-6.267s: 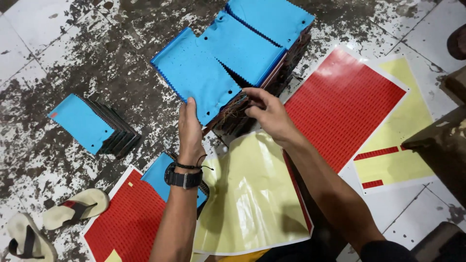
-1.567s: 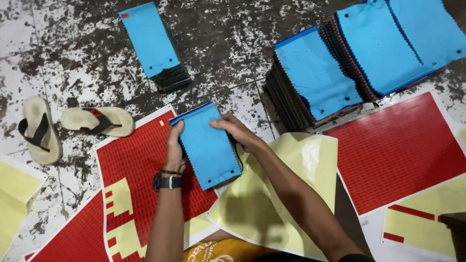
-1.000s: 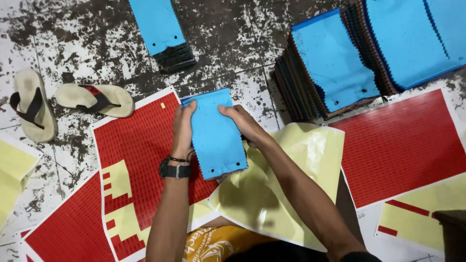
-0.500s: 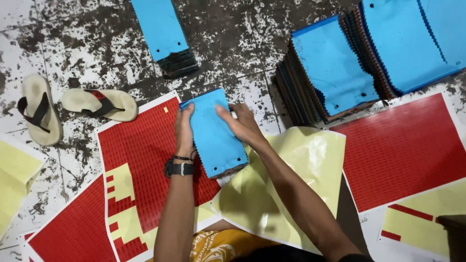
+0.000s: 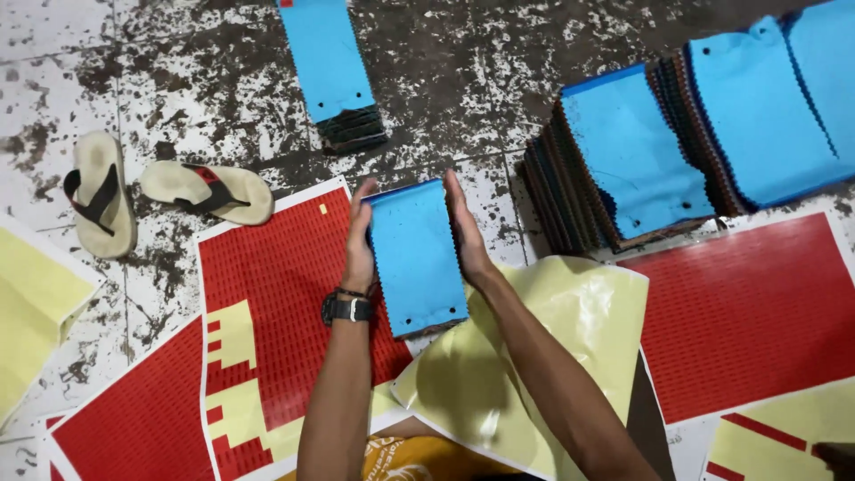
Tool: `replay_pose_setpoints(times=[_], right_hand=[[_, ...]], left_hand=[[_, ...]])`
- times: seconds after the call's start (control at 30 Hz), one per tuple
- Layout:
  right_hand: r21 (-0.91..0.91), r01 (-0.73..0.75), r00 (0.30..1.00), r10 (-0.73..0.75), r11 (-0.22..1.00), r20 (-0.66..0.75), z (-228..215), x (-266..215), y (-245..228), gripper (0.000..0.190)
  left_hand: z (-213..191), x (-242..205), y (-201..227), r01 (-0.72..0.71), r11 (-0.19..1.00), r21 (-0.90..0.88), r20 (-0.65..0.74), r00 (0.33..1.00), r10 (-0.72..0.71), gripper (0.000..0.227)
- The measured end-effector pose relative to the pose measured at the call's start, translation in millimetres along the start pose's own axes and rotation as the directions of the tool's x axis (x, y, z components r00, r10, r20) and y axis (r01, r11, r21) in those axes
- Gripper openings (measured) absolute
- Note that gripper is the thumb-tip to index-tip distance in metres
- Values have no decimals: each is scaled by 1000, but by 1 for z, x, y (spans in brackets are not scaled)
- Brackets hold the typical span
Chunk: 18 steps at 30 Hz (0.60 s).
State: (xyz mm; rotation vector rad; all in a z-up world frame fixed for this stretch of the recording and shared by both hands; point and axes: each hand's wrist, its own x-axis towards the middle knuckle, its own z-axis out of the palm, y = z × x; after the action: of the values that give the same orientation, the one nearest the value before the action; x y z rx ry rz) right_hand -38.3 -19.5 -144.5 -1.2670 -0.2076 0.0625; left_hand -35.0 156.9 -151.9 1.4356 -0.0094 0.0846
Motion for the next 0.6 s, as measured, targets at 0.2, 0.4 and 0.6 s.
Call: replay_pose_setpoints(times=[0.2, 0.4, 0.6], right_hand=[[30, -485, 873, 486, 874, -48, 8, 20, -24, 88], [0, -423, 895, 419, 906, -152, 2, 35, -44, 98], [-755, 495, 800, -565, 429, 204, -25, 37, -23, 19]], left_hand=[[55, 2, 109, 457, 864, -210, -162, 856, -492, 102], [11, 7, 37, 209, 977, -39, -253, 944, -212, 61], [10, -50, 14, -211, 637, 741, -206, 831, 516, 36]])
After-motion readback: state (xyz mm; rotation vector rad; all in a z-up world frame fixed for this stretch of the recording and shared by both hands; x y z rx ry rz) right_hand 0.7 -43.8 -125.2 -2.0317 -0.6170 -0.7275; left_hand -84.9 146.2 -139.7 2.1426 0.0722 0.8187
